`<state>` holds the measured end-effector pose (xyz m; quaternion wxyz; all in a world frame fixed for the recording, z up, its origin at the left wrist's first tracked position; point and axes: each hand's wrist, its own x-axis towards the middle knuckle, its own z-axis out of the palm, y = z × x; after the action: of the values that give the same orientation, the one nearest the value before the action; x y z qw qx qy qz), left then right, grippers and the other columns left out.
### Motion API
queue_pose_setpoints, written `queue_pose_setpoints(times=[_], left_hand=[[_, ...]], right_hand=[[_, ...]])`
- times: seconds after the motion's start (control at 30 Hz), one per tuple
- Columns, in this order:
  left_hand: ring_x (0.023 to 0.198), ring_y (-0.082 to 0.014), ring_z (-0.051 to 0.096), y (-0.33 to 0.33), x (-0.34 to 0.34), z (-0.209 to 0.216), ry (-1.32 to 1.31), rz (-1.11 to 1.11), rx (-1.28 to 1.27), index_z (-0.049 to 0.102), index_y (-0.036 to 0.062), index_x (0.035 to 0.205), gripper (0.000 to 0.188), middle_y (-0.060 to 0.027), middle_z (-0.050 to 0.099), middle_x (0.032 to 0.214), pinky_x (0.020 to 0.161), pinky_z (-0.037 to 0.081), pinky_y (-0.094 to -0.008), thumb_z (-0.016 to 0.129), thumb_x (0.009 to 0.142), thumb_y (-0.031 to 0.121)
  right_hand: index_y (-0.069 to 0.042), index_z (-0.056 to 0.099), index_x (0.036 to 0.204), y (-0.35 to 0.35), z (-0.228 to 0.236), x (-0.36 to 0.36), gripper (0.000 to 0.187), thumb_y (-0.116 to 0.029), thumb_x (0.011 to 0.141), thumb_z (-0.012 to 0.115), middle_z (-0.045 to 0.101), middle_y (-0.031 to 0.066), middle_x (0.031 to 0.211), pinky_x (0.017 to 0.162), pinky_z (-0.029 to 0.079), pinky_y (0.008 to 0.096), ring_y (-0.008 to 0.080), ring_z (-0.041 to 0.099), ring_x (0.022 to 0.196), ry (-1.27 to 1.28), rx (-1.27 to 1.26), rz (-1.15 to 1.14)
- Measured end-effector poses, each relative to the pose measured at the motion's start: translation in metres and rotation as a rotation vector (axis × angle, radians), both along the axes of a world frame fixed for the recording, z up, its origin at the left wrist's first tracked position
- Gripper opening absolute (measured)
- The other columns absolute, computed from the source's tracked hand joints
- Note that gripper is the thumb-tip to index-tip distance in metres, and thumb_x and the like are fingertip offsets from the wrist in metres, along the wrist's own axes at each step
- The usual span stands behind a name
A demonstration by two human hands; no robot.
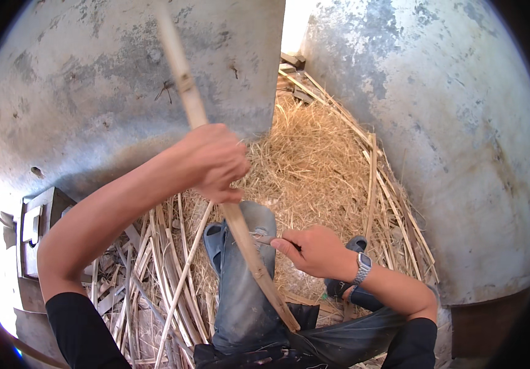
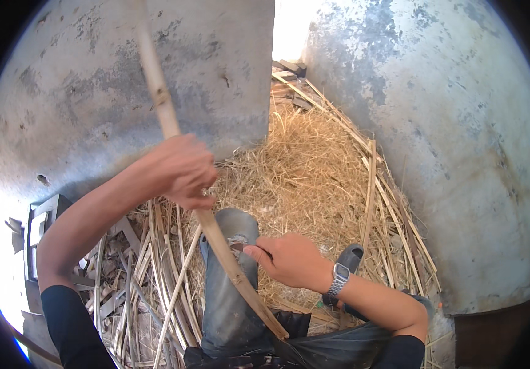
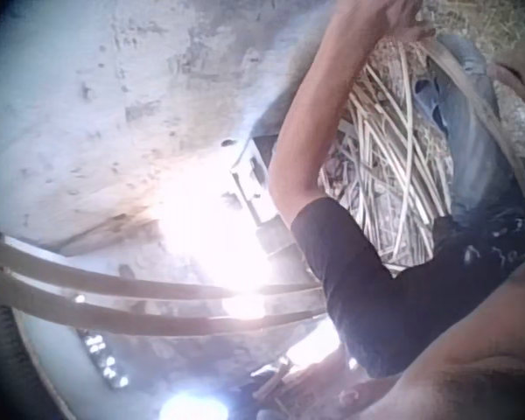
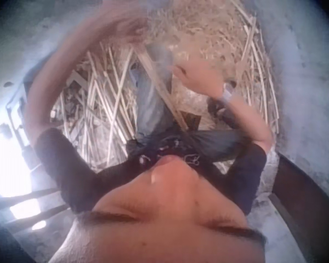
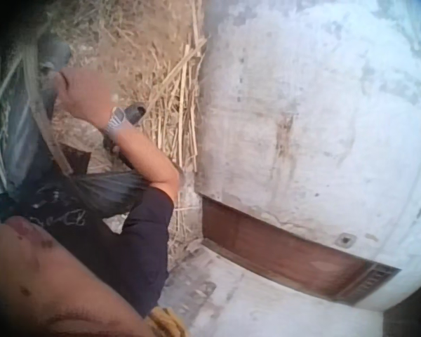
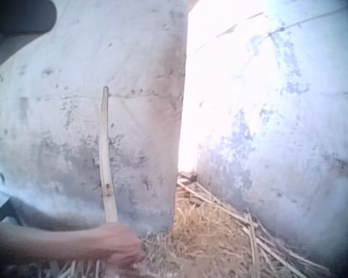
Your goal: The person holds a bamboo strip and scrapes along its surface with a small blade, carving and shaving down different sections.
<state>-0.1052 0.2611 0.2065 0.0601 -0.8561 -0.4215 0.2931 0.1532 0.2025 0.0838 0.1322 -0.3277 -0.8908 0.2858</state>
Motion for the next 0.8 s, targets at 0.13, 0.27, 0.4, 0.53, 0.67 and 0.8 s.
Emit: queue_pose_setpoints(times=[0.13,0.27,0.4,0.53,0.67,0.8], left_hand=[[0.043,-0.0178,0.041,0.028,0.015,-0.004,-0.011,-0.294,0.083,0.045,0.0150,0.051,0.059,0.0082,0.041,0.046,0.041,0.042,-0.0349,0.058,0.094,0.054],[0.043,-0.0123,0.031,0.051,0.026,0.027,-0.142,-0.462,0.197,0.038,0.0146,0.048,0.060,0.0128,0.028,0.046,0.039,0.033,-0.0335,0.060,0.090,0.051],[0.042,-0.0130,0.041,0.052,0.049,0.075,-0.092,-0.465,0.267,0.044,0.0134,0.051,0.055,0.0077,0.037,0.045,0.040,0.038,-0.0347,0.064,0.087,0.049],[0.043,-0.0134,0.040,0.043,0.055,0.114,-0.066,-0.521,0.333,0.046,0.0119,0.051,0.050,0.0083,0.037,0.046,0.041,0.038,-0.0358,0.067,0.084,0.044],[0.042,-0.0142,0.031,0.045,0.055,0.120,-0.287,-0.756,0.419,0.037,0.0160,0.045,0.054,0.0098,0.024,0.045,0.040,0.029,-0.0358,0.073,0.075,0.043],[0.044,-0.0155,0.044,0.049,0.073,0.085,-0.050,-0.462,0.236,0.051,0.0104,0.051,0.051,0.0053,0.044,0.047,0.042,0.040,-0.0373,0.065,0.085,0.046]], right_hand=[[-0.008,0.064,0.080,0.011,-0.008,-0.008,0.045,-0.044,0.106,0.054,0.060,0.0168,0.060,0.053,0.047,0.0497,0.0410,0.061,0.056,0.005,0.127,-0.066],[-0.007,0.063,0.079,0.018,0.009,-0.003,0.045,-0.042,0.106,0.055,0.059,0.0166,0.059,0.051,0.045,0.0476,0.0402,0.059,0.053,0.060,0.136,-0.094],[-0.006,0.064,0.079,0.025,0.030,0.005,0.041,-0.036,0.106,0.059,0.055,0.0153,0.056,0.048,0.042,0.0429,0.0348,0.055,0.048,0.193,0.130,-0.119],[-0.005,0.065,0.080,0.021,0.049,0.009,0.038,-0.033,0.105,0.061,0.053,0.0136,0.055,0.047,0.041,0.0407,0.0310,0.054,0.046,0.295,0.062,-0.123],[-0.006,0.065,0.081,0.019,0.054,0.013,0.036,-0.033,0.105,0.062,0.053,0.0137,0.055,0.046,0.041,0.0407,0.0313,0.055,0.047,0.323,0.038,-0.129],[-0.007,0.063,0.083,0.021,0.052,0.015,0.032,-0.030,0.104,0.062,0.056,0.0140,0.059,0.048,0.042,0.0426,0.0326,0.057,0.050,0.196,0.246,-0.131]])
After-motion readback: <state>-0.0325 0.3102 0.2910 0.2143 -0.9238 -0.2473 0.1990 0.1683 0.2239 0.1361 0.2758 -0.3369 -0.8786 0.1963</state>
